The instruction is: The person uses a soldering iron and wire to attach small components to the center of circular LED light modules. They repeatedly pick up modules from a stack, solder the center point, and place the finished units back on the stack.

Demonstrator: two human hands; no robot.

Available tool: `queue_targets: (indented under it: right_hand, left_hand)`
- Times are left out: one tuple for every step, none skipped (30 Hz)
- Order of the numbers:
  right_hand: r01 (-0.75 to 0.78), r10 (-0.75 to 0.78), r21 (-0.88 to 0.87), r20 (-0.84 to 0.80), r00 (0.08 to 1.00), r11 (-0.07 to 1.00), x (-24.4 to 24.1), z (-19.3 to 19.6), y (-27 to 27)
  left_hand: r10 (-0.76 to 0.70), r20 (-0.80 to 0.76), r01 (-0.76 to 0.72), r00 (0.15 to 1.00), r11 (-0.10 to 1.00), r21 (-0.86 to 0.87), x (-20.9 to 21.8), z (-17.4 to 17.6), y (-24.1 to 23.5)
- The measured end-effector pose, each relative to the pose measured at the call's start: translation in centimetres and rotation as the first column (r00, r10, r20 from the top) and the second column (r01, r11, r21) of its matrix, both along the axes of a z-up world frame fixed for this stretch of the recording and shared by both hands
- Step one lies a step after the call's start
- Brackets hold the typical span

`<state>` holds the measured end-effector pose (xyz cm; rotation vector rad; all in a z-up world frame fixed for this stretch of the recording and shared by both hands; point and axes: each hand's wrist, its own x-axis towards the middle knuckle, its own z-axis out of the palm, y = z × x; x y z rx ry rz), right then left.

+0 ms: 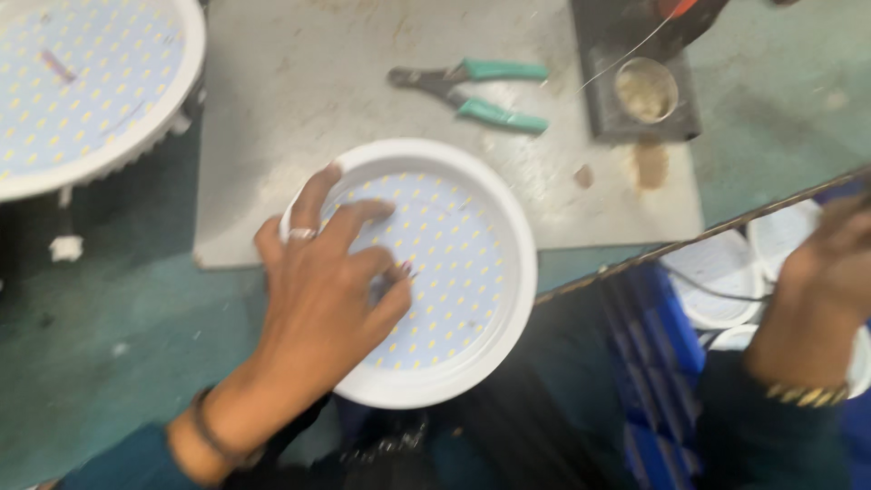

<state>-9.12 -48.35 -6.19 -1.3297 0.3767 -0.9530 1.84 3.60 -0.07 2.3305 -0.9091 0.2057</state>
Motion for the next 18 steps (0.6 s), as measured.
queue_targets:
  right_hand:
    - [-0.044,0.043,0.022,0.049,0.998,0.999,-1.5,0.2,1.6]
    - [-0.096,0.095,0.014,0.072,0.993,0.995,-2.5,1.1,2.9]
    - [-0.148,0.147,0.001,0.094,0.985,0.989,-2.8,1.8,4.2]
    - [-0.141,0.14,0.008,0.05,0.989,0.99,-3.1,1.9,5.6]
    - [-0.097,0.097,0.021,0.001,0.995,0.995,-2.8,2.1,6.4]
    - [-0.06,0.063,0.051,-0.058,0.996,0.997,-2.7,2.0,7.4]
    - [-0.063,0.065,0.039,-0.05,0.997,0.997,-2.4,2.3,7.8]
    - [-0.073,0.075,0.035,-0.05,0.996,0.997,-2.1,2.4,8.3]
    - [-0.083,0.085,0.03,-0.05,0.995,0.996,-1.8,2.4,8.7]
    - [-0.079,0.079,0.013,-0.055,0.995,0.997,-1.5,2.7,8.8]
    - [-0.075,0.074,-0.004,-0.06,0.995,0.997,-1.3,2.8,8.9]
    - [-0.073,0.072,-0.02,-0.063,0.995,0.997,-1.1,3.0,9.0]
    - [-0.078,0.076,-0.026,-0.067,0.995,0.997,-1.0,3.1,9.1]
    - [-0.083,0.08,-0.033,-0.069,0.994,0.996,-1.0,3.2,9.4]
    - [-0.088,0.085,-0.039,-0.072,0.994,0.995,-1.0,3.2,9.5]
    - [-0.095,0.092,-0.04,-0.073,0.993,0.995,-1.0,3.3,9.6]
    - [-0.102,0.099,-0.042,-0.074,0.992,0.994,-1.0,3.3,9.7]
    - [-0.109,0.106,-0.043,-0.076,0.991,0.993,-1.0,3.4,9.6]
  left_hand:
    - [0.015,0.001,-0.015,1.0,1.0,0.023,-0.1,0.1,0.0]
    - [0.027,0.013,-0.027,1.0,0.999,0.025,0.1,0.3,-0.3]
    - [0.04,0.025,-0.04,0.999,0.999,0.027,0.2,0.6,-0.6]
    - [0.046,0.055,-0.046,0.997,0.999,0.008,0.2,0.6,-0.7]
    - [0.053,0.084,-0.052,0.995,0.999,-0.012,0.3,0.4,-1.0]
    - [0.067,0.1,-0.066,0.993,0.998,-0.016,0.1,-0.1,-0.7]
    - [0.061,0.111,-0.059,0.992,0.998,-0.017,0.3,-0.8,-0.6]
    - [0.061,0.113,-0.06,0.992,0.998,-0.011,0.2,-1.6,-0.2]
    - [0.062,0.116,-0.062,0.991,0.998,-0.005,0.1,-2.3,0.0]
    - [0.06,0.109,-0.061,0.992,0.998,0.001,0.2,-3.0,0.2]
    - [0.059,0.103,-0.06,0.993,0.998,0.006,0.3,-3.6,0.3]
    - [0.06,0.099,-0.062,0.993,0.998,0.012,0.3,-3.9,0.5]
    - [0.06,0.095,-0.062,0.994,0.998,0.017,0.3,-4.0,0.5]
    - [0.062,0.092,-0.064,0.994,0.998,0.022,0.2,-4.0,0.6]
    - [0.063,0.09,-0.066,0.994,0.997,0.027,0.2,-3.9,0.5]
    - [0.064,0.091,-0.066,0.994,0.998,0.024,0.1,-3.7,0.5]
    - [0.064,0.093,-0.067,0.994,0.998,0.022,0.1,-3.5,0.4]
    - [0.065,0.094,-0.067,0.993,0.998,0.019,0.1,-3.4,0.3]
